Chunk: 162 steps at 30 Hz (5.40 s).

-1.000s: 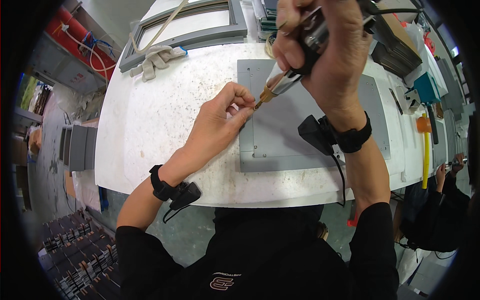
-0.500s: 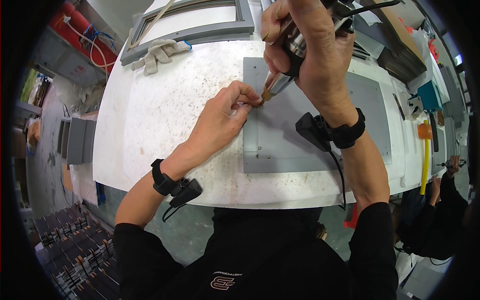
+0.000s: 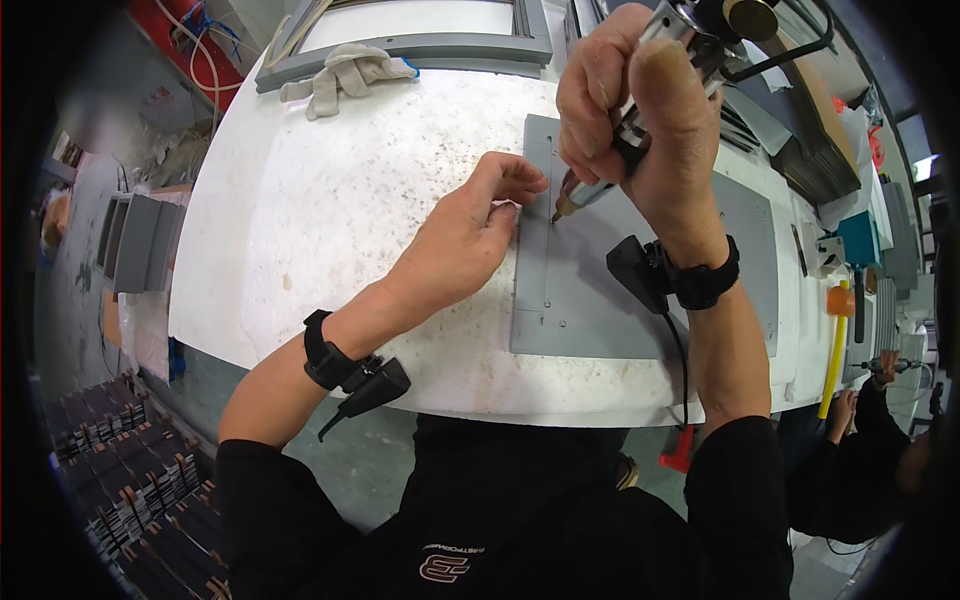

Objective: The recorder uses a pneumatic screwdriver to assemble screws into a panel, walks to a storage area to retrieve or inspect more panels, and cleans them with a cloth.

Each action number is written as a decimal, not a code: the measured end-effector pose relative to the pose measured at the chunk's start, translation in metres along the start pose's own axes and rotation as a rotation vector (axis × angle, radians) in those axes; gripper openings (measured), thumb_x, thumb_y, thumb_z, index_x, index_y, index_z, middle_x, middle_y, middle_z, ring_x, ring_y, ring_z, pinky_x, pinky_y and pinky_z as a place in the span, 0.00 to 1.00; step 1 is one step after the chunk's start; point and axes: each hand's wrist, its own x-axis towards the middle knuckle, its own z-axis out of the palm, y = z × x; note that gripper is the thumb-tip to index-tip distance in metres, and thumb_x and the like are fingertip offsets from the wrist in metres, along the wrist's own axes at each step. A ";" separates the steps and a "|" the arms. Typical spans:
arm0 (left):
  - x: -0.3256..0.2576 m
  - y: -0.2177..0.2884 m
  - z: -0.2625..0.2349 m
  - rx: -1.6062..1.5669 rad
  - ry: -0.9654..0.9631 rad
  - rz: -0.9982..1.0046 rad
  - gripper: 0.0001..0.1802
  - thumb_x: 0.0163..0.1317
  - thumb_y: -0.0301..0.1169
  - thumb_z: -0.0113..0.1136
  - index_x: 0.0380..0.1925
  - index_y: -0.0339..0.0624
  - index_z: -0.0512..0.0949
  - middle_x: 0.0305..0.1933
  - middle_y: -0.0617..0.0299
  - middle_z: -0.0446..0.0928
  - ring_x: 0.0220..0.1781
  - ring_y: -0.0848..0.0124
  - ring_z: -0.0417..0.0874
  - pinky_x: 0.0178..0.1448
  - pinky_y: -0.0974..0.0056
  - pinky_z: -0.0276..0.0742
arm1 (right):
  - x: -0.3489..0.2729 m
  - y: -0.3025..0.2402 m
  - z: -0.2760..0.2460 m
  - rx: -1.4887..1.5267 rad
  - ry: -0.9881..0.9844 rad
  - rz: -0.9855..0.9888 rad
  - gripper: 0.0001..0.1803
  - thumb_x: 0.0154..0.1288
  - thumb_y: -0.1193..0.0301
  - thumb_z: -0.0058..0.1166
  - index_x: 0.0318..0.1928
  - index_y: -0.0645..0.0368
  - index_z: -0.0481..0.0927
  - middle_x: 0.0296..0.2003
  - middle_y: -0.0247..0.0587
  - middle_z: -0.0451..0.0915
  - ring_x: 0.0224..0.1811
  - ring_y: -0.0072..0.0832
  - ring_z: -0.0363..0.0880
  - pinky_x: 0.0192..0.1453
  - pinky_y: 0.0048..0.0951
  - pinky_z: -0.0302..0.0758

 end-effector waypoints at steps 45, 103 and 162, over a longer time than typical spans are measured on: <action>-0.114 0.029 0.022 0.486 0.116 0.165 0.12 0.62 0.21 0.63 0.46 0.39 0.80 0.58 0.47 0.81 0.65 0.47 0.77 0.69 0.50 0.72 | -0.090 -0.096 -0.161 -1.551 -0.226 0.445 0.07 0.65 0.75 0.63 0.43 0.60 0.86 0.36 0.46 0.85 0.39 0.44 0.86 0.47 0.38 0.82; -0.114 0.022 0.027 0.566 0.173 0.208 0.12 0.62 0.19 0.63 0.46 0.39 0.80 0.56 0.49 0.83 0.64 0.46 0.79 0.66 0.49 0.75 | -0.054 -0.057 -0.177 -1.434 0.080 0.116 0.06 0.72 0.73 0.58 0.42 0.65 0.81 0.36 0.52 0.85 0.38 0.50 0.83 0.43 0.42 0.78; -0.128 -0.018 0.484 -0.178 -1.057 -0.561 0.51 0.69 0.65 0.58 0.75 0.35 0.58 0.80 0.44 0.59 0.79 0.45 0.62 0.78 0.45 0.58 | -0.649 -0.293 0.293 -1.265 1.909 0.879 0.19 0.69 0.57 0.67 0.49 0.57 0.80 0.37 0.43 0.82 0.33 0.33 0.83 0.38 0.34 0.77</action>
